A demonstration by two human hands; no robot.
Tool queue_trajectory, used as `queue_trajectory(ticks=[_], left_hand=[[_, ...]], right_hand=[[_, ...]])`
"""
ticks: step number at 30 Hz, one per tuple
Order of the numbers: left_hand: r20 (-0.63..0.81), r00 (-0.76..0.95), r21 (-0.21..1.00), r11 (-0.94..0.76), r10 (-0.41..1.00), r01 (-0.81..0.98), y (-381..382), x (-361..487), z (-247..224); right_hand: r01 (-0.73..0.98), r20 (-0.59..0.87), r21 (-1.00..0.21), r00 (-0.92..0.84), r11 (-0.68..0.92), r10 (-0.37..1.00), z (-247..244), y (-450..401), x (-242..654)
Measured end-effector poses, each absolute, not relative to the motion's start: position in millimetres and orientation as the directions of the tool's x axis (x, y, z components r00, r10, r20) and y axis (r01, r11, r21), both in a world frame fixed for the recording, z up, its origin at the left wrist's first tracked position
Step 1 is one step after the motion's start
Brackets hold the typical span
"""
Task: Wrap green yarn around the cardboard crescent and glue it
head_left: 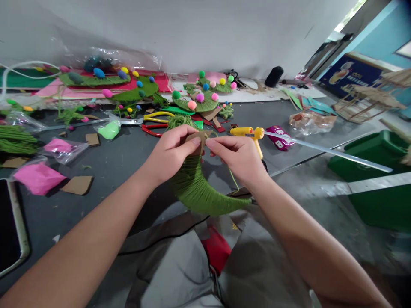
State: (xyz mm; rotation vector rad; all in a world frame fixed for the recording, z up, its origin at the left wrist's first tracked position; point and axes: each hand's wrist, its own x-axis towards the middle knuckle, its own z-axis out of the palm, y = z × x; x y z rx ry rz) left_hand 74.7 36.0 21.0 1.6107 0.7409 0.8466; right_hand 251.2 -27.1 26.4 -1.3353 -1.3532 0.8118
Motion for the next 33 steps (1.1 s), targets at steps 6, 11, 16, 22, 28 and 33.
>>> queue_trajectory(ticks=[6, 11, 16, 22, 28, 33], left_hand=[[0.188, 0.515, 0.971, -0.236, 0.836, 0.027, 29.0, 79.1, 22.5], [0.226, 0.507, 0.942, -0.320, 0.832, 0.105, 32.2, 79.7, 21.2], [0.257, 0.521, 0.923, -0.366, 0.814, 0.118, 33.9, 78.1, 19.3], [0.226, 0.540, 0.949, -0.309, 0.811, 0.068, 30.8, 79.4, 19.8], [0.177, 0.568, 0.940, -0.309, 0.804, 0.144, 32.1, 80.3, 21.4], [0.186, 0.547, 0.947, -0.297, 0.816, 0.122, 33.6, 80.8, 17.5]], right_hand=[[0.255, 0.167, -0.958, 0.118, 0.132, 0.979, 25.5, -23.7, 249.9], [0.289, 0.177, -0.948, 0.127, 0.134, 0.976, 29.3, -24.3, 249.6], [0.376, 0.191, -0.916, 0.101, 0.140, 0.976, 33.1, -26.0, 249.3], [0.428, 0.162, -0.896, 0.072, 0.117, 0.984, 29.4, -22.6, 253.1], [0.469, 0.131, -0.878, 0.036, 0.099, 0.991, 33.1, -22.5, 251.0], [0.450, 0.139, -0.885, 0.014, 0.118, 0.990, 34.4, -22.6, 250.4]])
